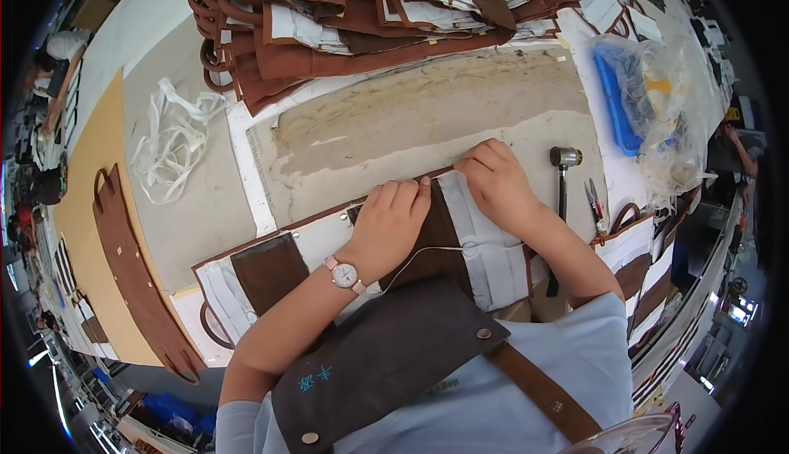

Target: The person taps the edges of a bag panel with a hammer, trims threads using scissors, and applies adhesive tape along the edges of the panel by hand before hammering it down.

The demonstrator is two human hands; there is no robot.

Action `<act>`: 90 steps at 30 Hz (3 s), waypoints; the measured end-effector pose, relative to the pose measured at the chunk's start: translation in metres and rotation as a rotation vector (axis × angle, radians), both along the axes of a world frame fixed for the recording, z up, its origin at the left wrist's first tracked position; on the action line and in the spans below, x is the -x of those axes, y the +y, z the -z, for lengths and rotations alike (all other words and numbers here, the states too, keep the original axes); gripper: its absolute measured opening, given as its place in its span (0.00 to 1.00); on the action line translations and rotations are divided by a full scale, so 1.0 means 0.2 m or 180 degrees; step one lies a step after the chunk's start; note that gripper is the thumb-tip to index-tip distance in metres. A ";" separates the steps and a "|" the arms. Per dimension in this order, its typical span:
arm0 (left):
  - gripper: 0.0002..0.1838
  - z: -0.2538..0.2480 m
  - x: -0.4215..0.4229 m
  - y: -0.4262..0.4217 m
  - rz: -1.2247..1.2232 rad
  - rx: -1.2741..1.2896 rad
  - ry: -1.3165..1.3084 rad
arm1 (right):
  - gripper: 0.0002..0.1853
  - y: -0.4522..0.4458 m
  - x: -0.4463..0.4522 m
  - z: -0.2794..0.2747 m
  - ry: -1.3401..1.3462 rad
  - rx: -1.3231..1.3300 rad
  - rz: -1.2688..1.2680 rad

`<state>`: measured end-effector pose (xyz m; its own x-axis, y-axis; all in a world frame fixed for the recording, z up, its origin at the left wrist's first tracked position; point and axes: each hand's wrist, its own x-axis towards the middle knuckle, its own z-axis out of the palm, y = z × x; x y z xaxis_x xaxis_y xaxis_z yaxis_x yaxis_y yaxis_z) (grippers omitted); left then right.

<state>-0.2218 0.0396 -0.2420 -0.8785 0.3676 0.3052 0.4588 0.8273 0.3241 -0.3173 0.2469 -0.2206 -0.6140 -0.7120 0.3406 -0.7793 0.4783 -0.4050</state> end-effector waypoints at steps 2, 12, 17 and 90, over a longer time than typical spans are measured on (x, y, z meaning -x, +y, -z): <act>0.27 0.01 0.01 -0.01 0.0051 -0.0216 -0.0041 | 0.10 0.01 0.00 0.01 -0.0074 0.0026 0.0033; 0.28 -0.05 0.06 0.00 -0.0065 -0.0328 -0.0477 | 0.08 0.02 0.01 0.00 0.0032 -0.0123 -0.0168; 0.27 -0.07 0.07 -0.01 0.0034 -0.0181 -0.0490 | 0.11 0.05 0.00 0.03 -0.0255 -0.0012 0.0219; 0.35 -0.16 0.06 0.02 0.0275 0.0524 -0.0829 | 0.11 0.28 -0.19 -0.14 0.0271 -0.0933 0.2505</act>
<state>-0.2341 0.0432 -0.2103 -0.8827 0.4700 0.0043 0.4487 0.8401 0.3049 -0.2799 0.3028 -0.1931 -0.9486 -0.1541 0.2764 -0.1970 0.9711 -0.1347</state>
